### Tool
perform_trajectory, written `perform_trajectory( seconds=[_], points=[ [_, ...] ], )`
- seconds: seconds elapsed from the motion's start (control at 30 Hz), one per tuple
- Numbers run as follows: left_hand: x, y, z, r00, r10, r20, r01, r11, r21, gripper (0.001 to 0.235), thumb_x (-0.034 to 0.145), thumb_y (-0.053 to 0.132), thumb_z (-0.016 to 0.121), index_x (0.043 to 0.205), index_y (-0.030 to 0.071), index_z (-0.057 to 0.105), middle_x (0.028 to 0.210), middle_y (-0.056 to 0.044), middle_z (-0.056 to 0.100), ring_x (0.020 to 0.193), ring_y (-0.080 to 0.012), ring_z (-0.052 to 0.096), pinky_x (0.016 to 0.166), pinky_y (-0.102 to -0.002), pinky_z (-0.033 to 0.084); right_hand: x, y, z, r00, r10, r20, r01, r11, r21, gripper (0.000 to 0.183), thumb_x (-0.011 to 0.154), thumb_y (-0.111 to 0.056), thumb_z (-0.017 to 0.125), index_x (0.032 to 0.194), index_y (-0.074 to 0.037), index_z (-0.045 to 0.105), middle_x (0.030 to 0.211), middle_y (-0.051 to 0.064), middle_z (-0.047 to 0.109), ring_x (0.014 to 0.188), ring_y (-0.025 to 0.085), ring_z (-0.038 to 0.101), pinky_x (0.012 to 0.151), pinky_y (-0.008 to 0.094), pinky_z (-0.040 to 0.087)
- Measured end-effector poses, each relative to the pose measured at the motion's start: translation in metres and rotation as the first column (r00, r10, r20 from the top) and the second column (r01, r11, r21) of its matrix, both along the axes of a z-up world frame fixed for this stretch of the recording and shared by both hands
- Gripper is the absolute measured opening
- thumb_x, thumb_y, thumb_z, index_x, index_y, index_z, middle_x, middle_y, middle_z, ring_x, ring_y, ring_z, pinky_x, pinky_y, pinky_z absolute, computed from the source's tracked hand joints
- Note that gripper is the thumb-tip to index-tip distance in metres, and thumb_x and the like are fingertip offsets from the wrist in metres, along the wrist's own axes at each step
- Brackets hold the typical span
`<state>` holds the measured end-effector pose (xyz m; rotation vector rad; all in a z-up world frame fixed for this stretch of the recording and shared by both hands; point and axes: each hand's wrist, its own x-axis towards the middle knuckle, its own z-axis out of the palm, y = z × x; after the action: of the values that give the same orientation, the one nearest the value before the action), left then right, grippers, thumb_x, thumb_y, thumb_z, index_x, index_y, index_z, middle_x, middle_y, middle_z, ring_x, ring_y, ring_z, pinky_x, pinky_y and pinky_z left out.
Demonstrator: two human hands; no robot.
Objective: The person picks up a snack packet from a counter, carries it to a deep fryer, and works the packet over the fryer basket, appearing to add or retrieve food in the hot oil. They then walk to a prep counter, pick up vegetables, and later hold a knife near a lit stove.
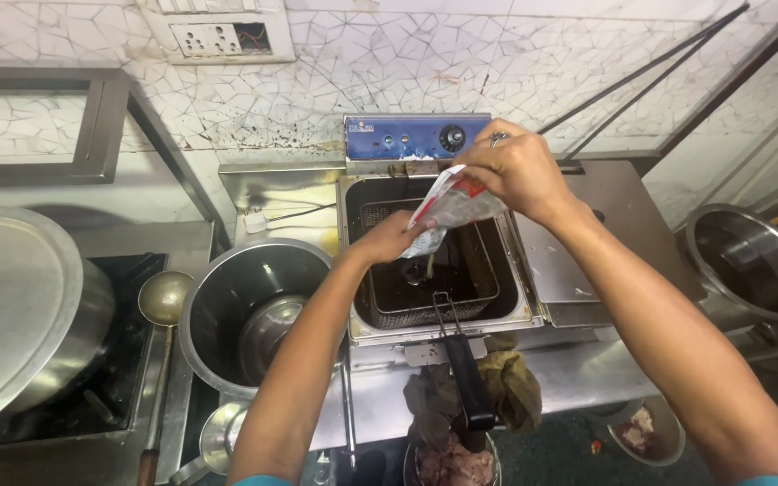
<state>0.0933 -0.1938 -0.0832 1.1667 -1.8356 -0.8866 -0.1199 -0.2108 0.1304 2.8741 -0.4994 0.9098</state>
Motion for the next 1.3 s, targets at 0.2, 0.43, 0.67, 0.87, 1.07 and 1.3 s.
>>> perform_trajectory(
  seconds=[0.2, 0.43, 0.67, 0.87, 1.07, 1.3],
  points=[
    [0.004, 0.004, -0.023, 1.000, 0.001, 0.007, -0.001, 0.996, 0.088, 0.043, 0.106, 0.038, 0.049, 0.125, 0.004, 0.065, 0.100, -0.019, 0.075, 0.093, -0.0301, 0.070, 0.090, -0.040, 0.052, -0.014, -0.009, -0.009, 0.996, -0.044, 0.082, 0.044, 0.999, 0.002, 0.019, 0.082, -0.011, 0.083, 0.101, -0.008, 0.082, 0.094, 0.007, 0.078, 0.095, 0.022, 0.070, 0.081, 0.035, 0.058],
    [0.001, 0.024, 0.017, 0.989, 0.034, 0.140, -0.046, 0.996, 0.080, 0.043, 0.098, 0.038, 0.062, 0.128, 0.007, 0.065, 0.114, -0.020, 0.073, 0.104, -0.0298, 0.067, 0.092, -0.040, 0.051, -0.014, -0.016, -0.021, 0.996, -0.039, 0.077, 0.038, 0.999, 0.016, 0.016, 0.081, -0.016, 0.085, 0.096, -0.009, 0.082, 0.092, 0.007, 0.078, 0.092, 0.024, 0.070, 0.082, 0.037, 0.058],
    [-0.038, -0.020, 0.070, 0.982, 0.092, -0.162, -0.110, 0.989, -0.104, 0.027, 0.091, 0.022, 0.071, 0.109, 0.003, 0.074, 0.093, -0.011, 0.078, 0.084, -0.0172, 0.070, 0.080, -0.035, 0.056, -0.003, -0.001, -0.017, 0.999, -0.025, 0.046, 0.020, 0.992, 0.123, 0.014, 0.080, -0.019, 0.084, 0.093, -0.013, 0.082, 0.094, 0.003, 0.078, 0.102, 0.024, 0.065, 0.091, 0.037, 0.054],
    [-0.039, -0.007, 0.125, 0.949, 0.120, -0.293, -0.166, 0.977, -0.137, 0.021, 0.094, 0.021, 0.071, 0.104, 0.004, 0.078, 0.088, -0.004, 0.080, 0.080, -0.0099, 0.070, 0.074, -0.029, 0.056, -0.037, -0.002, -0.021, 0.943, -0.127, 0.307, 0.021, 0.946, 0.325, 0.046, 0.089, -0.027, 0.081, 0.129, -0.011, 0.066, 0.127, 0.008, 0.068, 0.121, 0.024, 0.060, 0.104, 0.038, 0.048],
    [-0.037, -0.019, 0.143, 0.978, 0.126, -0.167, -0.144, 0.984, -0.105, 0.022, 0.086, 0.023, 0.079, 0.102, 0.008, 0.082, 0.089, -0.006, 0.081, 0.079, -0.0122, 0.071, 0.074, -0.030, 0.056, -0.064, -0.056, -0.128, 0.910, -0.302, 0.284, -0.185, 0.319, 0.930, 0.056, 0.094, -0.032, 0.069, 0.141, -0.006, 0.056, 0.130, 0.005, 0.067, 0.119, 0.014, 0.061, 0.104, 0.031, 0.048],
    [-0.038, -0.012, 0.203, 0.887, 0.106, 0.450, -0.068, 0.993, -0.100, 0.023, 0.073, 0.020, 0.082, 0.096, 0.018, 0.081, 0.094, -0.005, 0.080, 0.087, -0.0222, 0.076, 0.077, -0.037, 0.057, -0.033, -0.047, -0.135, 0.934, -0.286, 0.215, -0.096, 0.377, 0.921, 0.052, 0.103, -0.050, 0.053, 0.112, -0.003, 0.074, 0.094, -0.004, 0.070, 0.090, 0.005, 0.059, 0.081, 0.027, 0.050]
  ],
)
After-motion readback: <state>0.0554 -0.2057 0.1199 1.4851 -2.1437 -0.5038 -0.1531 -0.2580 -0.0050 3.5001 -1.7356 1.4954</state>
